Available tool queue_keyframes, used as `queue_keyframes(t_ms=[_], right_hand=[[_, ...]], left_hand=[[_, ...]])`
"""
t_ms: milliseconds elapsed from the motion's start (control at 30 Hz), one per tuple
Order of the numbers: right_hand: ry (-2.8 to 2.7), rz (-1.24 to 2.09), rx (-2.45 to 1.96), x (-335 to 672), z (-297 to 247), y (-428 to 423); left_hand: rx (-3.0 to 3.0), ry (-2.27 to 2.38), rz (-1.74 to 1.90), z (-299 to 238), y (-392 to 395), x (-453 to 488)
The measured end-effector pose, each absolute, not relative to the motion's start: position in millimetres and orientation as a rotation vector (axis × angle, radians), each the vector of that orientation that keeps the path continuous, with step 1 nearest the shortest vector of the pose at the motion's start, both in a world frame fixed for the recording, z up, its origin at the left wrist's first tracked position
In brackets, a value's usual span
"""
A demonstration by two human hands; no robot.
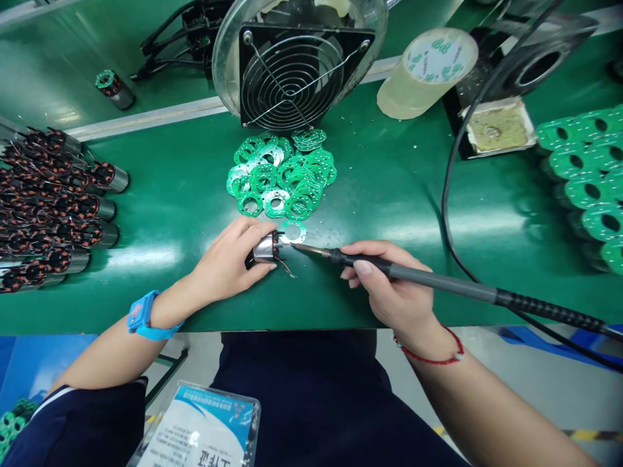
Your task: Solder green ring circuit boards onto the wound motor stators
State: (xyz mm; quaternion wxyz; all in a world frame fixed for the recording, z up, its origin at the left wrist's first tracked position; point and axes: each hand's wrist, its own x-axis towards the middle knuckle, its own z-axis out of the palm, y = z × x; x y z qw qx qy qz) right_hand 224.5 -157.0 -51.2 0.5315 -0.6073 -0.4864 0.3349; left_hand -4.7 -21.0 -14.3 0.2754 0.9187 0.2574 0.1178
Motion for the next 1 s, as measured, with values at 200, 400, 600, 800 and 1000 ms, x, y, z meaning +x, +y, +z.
queue_keyframes(t_ms=[200, 400, 600, 800, 1000], right_hand=[[-1.19, 0.783, -1.482, 224.1, -49.0, -156.2], [-1.216, 0.731, -1.54, 223.8, -48.3, -160.7], [-1.355, 0.494, -1.483, 220.8, -39.1, -155.7], [-1.482, 0.589, -1.551, 216.5, -26.4, -144.9], [-1.609, 0.616, -1.693, 203.1, -23.5, -129.8]], left_hand=[[2.471, 0.711, 0.293, -12.7, -21.5, -3.8], [2.464, 0.707, 0.291, -13.5, -21.7, -4.2], [2.477, 0.704, 0.284, -13.5, -22.1, -3.7], [2.471, 0.707, 0.292, -12.5, -22.0, -2.8], [2.136, 0.845, 0.386, -7.3, -25.2, -5.4]])
